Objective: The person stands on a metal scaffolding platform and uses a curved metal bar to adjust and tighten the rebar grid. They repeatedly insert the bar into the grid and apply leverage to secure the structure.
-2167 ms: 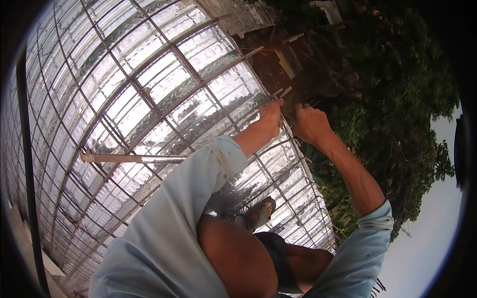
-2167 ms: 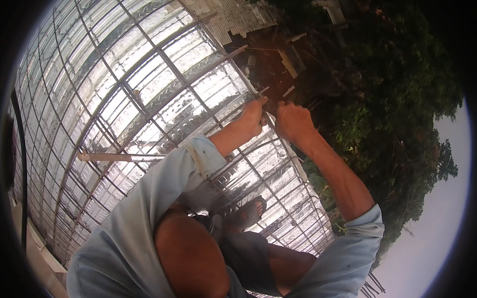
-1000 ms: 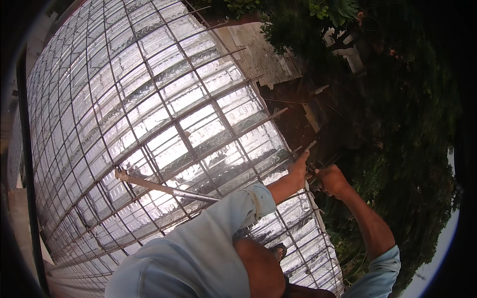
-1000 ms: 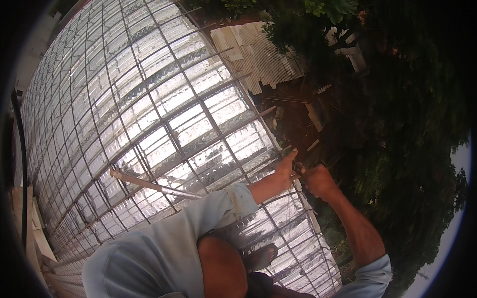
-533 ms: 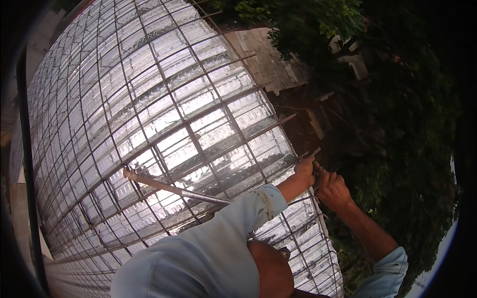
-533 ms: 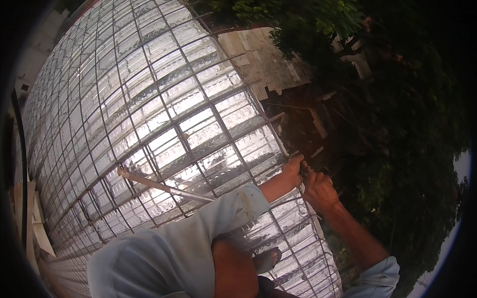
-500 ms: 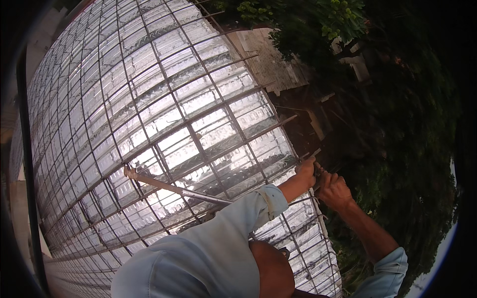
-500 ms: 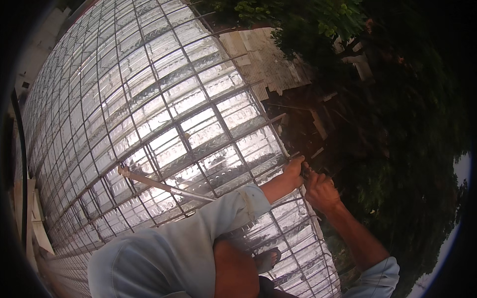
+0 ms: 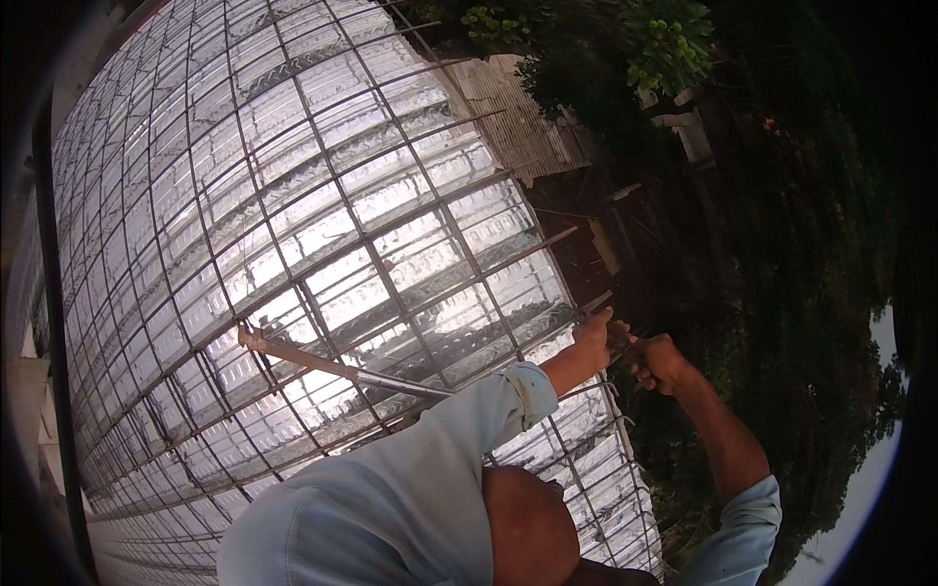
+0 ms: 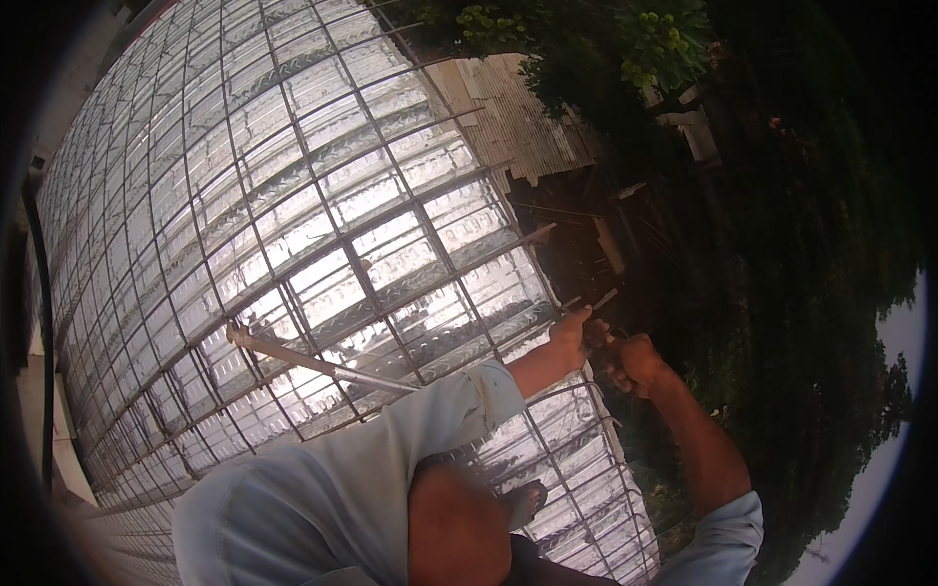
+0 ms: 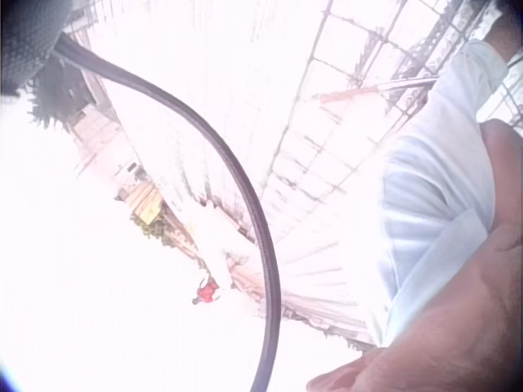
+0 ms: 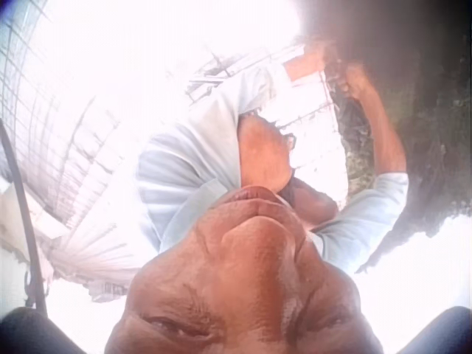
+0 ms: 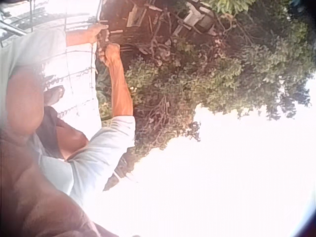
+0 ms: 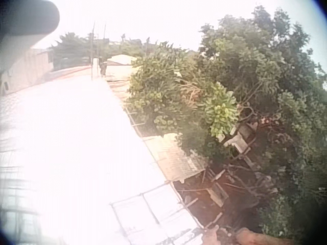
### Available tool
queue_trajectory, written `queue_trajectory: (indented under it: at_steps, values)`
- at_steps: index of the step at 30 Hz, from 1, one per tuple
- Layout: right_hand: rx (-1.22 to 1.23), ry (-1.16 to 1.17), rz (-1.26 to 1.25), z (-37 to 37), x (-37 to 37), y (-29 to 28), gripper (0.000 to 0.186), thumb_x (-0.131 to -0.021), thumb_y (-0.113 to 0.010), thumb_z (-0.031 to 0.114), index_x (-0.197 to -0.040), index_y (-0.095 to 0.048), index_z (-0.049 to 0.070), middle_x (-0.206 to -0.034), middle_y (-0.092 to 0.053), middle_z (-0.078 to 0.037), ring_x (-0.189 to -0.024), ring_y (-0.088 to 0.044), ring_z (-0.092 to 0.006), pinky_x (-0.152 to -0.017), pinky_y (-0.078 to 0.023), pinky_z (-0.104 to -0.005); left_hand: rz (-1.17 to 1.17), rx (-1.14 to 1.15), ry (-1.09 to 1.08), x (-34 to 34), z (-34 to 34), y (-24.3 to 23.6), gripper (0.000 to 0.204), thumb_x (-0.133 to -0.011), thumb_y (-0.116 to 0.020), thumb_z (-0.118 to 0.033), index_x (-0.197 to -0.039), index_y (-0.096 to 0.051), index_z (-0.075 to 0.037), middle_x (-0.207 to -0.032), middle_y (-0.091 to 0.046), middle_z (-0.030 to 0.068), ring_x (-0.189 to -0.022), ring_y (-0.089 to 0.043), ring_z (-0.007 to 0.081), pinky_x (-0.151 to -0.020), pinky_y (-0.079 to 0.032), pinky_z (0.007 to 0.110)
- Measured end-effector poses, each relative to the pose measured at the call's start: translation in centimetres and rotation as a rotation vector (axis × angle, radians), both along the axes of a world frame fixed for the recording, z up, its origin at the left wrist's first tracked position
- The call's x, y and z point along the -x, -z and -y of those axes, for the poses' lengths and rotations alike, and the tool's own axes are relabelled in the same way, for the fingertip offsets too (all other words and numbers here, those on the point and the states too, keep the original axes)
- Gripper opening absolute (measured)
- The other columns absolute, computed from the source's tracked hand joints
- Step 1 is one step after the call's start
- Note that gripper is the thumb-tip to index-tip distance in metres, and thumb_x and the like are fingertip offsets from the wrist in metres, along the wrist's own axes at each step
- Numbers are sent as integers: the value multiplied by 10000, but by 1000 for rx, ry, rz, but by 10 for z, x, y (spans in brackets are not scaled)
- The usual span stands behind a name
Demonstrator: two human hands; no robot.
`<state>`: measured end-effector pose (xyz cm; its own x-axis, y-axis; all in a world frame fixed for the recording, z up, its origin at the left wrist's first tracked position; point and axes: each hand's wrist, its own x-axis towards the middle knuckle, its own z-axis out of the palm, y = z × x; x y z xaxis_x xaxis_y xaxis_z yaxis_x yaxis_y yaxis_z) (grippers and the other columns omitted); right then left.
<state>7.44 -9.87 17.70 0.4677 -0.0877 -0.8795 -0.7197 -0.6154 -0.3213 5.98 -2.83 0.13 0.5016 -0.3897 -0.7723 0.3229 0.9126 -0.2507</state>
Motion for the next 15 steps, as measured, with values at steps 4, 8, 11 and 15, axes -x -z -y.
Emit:
queue_trajectory:
  at_steps: [4, 8, 11, 15]
  values:
    - [317, -535, 309, 10, 34, 8, 225, -1001, -600, 204, -948, -676, -2, -758, -637, -106, -573, -574, -166, -446, -428, -343, 81, 41, 54, 13, 9, 1, 166, -1013, -641, -203, -957, -603, -51, -799, -637, 112, -685, -639, 272, -670, -565, 433]
    - [842, -1663, 899, -25, 54, 15, 200, -893, -664, 162, -1006, -673, -4, -912, -687, -187, -752, -694, -273, -644, -549, -438, 140, 87, -13, -3, -2, 25, 192, -1033, -617, -237, -952, -589, -65, -823, -639, 114, -744, -638, 272, -720, -545, 419]
    - [800, -1599, 757, -8, 53, 19, 256, -827, -681, 150, -1013, -700, -25, -941, -700, -203, -847, -730, -315, -727, -581, -459, 141, 116, 21, 3, 2, 11, 234, -1054, -583, -287, -991, -577, -61, -835, -638, 119, -763, -642, 279, -724, -539, 423]
    - [380, -852, 366, 1, 22, 3, 270, -943, -637, 174, -810, -706, -51, -680, -643, -143, -548, -642, -229, -541, -554, -382, 209, 119, 138, 16, -5, 1, 266, -1079, -513, -303, -1039, -555, -43, -870, -644, 152, -788, -650, 319, -746, -548, 472]
